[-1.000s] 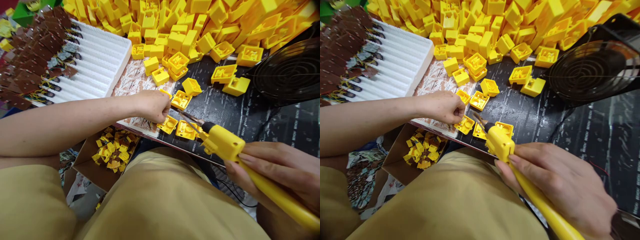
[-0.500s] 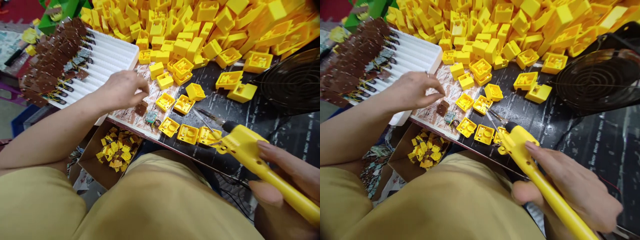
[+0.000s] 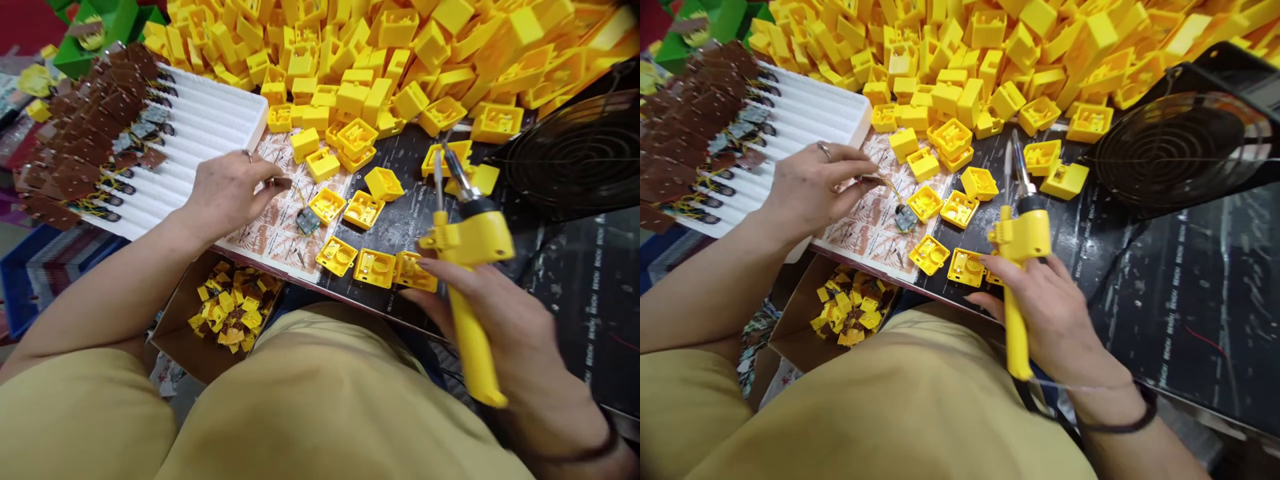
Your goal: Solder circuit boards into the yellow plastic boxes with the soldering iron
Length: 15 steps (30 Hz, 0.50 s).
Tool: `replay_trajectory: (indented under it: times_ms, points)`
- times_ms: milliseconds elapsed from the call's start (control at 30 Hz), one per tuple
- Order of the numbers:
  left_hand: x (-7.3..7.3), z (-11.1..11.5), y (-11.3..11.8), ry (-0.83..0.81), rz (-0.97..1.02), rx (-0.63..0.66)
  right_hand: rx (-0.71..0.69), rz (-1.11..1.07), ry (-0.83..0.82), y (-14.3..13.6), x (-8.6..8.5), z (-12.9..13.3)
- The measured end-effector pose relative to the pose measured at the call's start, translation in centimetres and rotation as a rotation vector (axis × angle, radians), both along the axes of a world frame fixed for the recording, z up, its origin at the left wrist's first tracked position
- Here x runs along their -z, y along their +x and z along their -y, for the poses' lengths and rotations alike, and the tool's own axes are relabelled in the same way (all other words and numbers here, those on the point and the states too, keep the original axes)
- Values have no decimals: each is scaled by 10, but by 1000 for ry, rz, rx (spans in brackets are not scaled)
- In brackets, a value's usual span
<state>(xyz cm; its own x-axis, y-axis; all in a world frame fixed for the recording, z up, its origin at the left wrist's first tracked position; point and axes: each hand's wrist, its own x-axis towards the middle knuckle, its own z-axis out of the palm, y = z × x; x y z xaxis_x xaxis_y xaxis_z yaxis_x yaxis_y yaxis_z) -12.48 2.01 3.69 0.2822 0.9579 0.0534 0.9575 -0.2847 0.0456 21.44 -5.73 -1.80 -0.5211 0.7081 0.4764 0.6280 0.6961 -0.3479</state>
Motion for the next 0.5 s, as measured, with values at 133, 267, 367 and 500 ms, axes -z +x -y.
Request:
replay_trajectory:
  times_ms: [133,267,367,500]
  points:
    - [10,-12,6,260,155,142,-76,66,62,-26,14,-12]
    - [22,9,28,394,327,248,-7,63,134,-47,22,-14]
    - [42,38,36,428,374,480,11,43,151,-49,22,-13]
    - [61,65,23,333,309,590,-13,-31,118,-39,22,-10]
